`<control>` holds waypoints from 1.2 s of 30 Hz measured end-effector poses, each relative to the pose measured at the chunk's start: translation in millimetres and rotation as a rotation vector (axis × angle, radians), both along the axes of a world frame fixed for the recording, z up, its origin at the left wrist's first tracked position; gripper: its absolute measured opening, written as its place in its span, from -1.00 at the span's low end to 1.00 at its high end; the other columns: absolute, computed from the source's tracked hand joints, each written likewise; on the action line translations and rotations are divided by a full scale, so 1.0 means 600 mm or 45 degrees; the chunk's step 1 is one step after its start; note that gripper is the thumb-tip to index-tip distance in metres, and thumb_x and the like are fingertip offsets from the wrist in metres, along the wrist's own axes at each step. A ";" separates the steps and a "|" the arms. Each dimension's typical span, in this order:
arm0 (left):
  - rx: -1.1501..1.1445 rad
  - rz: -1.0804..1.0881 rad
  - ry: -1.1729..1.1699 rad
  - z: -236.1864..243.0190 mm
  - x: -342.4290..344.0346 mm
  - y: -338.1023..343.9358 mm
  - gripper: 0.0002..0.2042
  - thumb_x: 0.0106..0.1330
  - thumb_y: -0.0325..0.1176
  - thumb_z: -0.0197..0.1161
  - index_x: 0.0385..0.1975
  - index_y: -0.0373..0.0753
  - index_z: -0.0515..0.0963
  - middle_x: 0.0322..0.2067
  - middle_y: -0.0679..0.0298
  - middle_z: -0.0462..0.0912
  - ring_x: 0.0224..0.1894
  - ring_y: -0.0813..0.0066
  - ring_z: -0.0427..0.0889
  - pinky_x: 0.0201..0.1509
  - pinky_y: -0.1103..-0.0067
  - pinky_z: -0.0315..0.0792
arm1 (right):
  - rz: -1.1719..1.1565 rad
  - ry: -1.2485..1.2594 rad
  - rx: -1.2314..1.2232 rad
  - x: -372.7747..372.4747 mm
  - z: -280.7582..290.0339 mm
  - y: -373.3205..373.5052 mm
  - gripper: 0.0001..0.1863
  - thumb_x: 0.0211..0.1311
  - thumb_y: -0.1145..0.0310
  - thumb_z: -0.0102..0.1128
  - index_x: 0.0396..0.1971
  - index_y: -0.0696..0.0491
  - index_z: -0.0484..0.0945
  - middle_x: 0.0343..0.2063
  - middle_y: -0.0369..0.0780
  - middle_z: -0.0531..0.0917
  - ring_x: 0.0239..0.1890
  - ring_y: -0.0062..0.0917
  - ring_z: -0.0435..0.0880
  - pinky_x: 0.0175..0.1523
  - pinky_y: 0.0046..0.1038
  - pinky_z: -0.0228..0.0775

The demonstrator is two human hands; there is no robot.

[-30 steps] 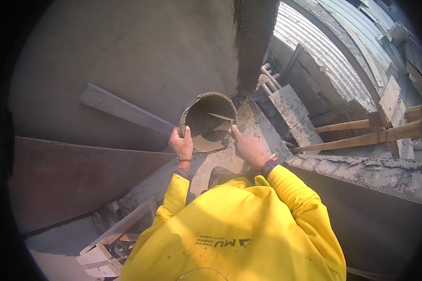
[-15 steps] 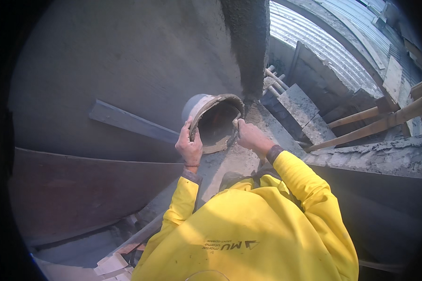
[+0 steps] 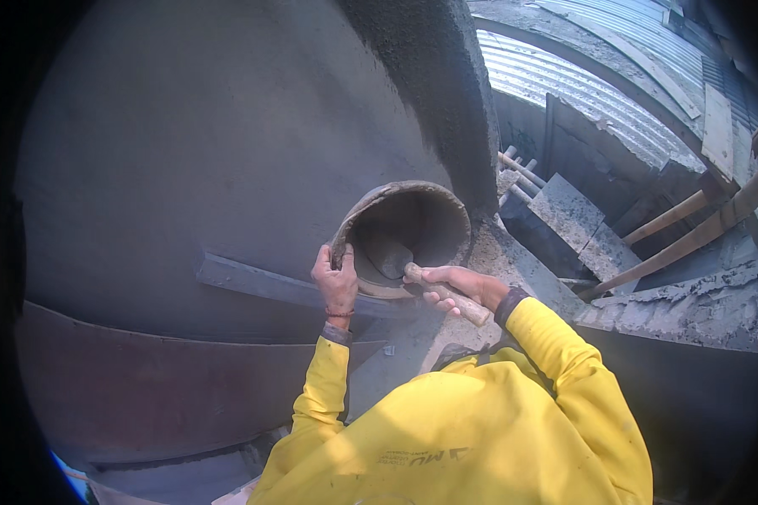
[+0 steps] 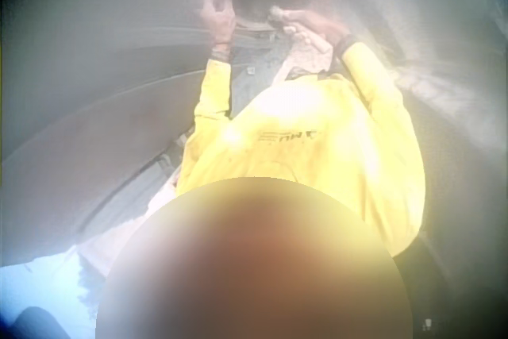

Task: The person scoops wet plaster from a bucket using a trowel and applies it to a vertical wall. They then use a long wooden straightedge to level and smooth the applied plaster across the wall surface.

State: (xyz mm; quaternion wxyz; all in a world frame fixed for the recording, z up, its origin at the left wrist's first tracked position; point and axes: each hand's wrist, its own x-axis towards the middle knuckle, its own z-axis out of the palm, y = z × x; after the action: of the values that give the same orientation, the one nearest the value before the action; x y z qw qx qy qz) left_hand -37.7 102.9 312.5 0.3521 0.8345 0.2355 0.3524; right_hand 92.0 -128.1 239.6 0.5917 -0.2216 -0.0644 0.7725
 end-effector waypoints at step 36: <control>-0.259 1.037 0.774 -0.420 -0.407 -0.066 -0.68 0.27 -0.14 0.36 -0.25 -0.33 0.63 -0.29 -0.10 0.74 -0.18 -0.20 0.70 -0.07 0.05 0.51 | 0.026 -2.516 -0.528 -0.027 -0.057 -0.131 -0.36 0.31 0.28 0.27 0.36 0.02 0.30 -0.24 0.14 0.72 -0.14 0.12 0.69 -0.06 0.04 0.49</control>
State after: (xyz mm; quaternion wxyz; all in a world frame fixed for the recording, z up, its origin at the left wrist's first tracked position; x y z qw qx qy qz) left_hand -282.1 63.5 60.5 0.1815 0.7014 0.6660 0.1777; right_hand 75.6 -206.8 205.4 0.2165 -0.8602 -0.3920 0.2438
